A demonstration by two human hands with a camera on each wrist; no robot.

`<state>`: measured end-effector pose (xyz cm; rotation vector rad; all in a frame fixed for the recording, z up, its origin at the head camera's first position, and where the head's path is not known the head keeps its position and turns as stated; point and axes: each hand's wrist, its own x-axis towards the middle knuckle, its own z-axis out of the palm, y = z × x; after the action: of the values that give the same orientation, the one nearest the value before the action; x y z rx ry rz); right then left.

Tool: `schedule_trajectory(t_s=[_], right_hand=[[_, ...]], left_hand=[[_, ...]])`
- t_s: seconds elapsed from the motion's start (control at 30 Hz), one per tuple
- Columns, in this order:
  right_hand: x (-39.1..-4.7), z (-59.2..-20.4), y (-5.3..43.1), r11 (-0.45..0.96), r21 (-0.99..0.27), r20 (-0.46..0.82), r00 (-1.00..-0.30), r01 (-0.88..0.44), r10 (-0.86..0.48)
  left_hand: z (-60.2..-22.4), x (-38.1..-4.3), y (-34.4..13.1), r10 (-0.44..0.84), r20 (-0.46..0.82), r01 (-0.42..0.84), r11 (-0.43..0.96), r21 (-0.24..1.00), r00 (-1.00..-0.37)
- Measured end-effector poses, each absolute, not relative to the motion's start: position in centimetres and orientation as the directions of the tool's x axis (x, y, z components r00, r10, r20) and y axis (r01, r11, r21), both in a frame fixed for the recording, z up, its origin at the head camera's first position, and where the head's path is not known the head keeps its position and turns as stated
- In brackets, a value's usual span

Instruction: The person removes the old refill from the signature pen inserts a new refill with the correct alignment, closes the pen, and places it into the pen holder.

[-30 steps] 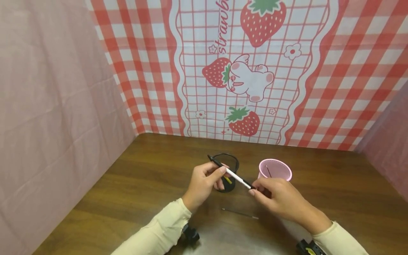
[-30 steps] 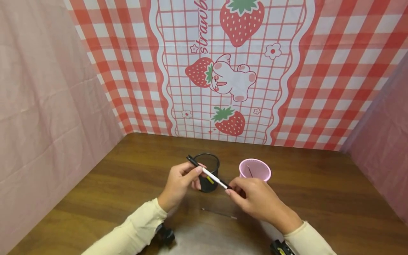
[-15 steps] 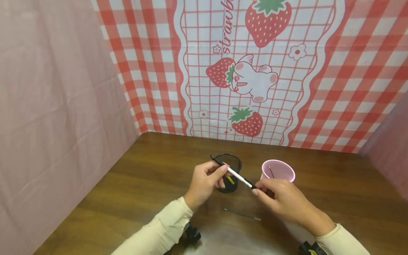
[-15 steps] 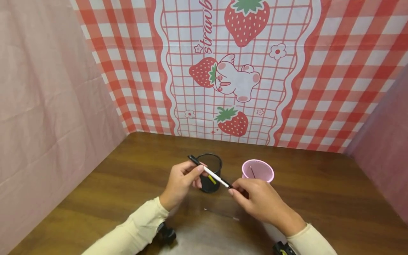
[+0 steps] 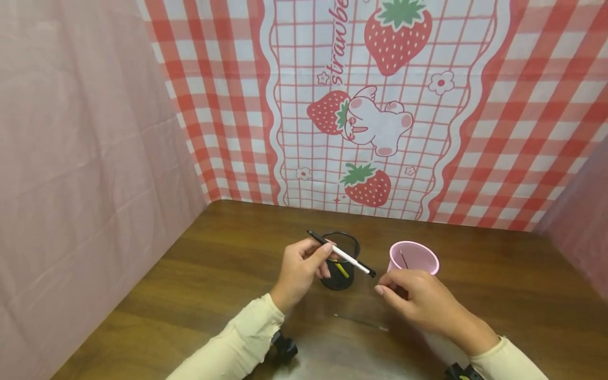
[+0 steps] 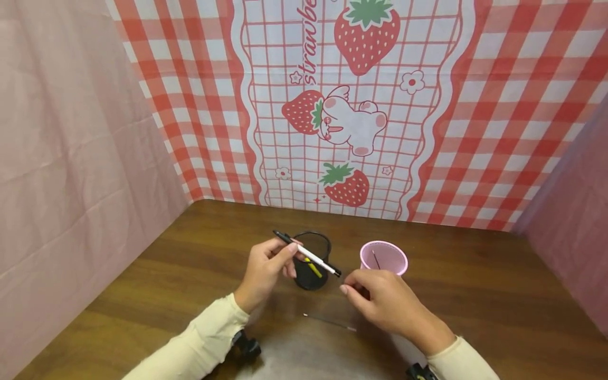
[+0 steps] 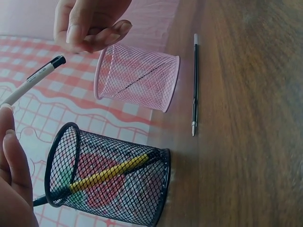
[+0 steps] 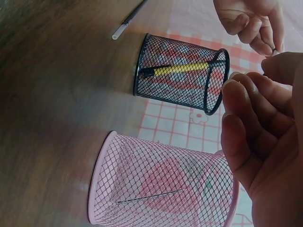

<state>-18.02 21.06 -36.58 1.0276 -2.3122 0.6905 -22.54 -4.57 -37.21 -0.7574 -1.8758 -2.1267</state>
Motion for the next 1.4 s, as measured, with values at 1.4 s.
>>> schedule_trajectory(t_s=[1.4], right_hand=[[-18.0, -36.7, 21.2, 0.586, -0.218, 0.610, -0.577, -0.781, -0.543]], left_hand=[[-37.5, -24.9, -6.6, 0.034, 0.508, 0.501, -0.120, 0.857, -0.861]])
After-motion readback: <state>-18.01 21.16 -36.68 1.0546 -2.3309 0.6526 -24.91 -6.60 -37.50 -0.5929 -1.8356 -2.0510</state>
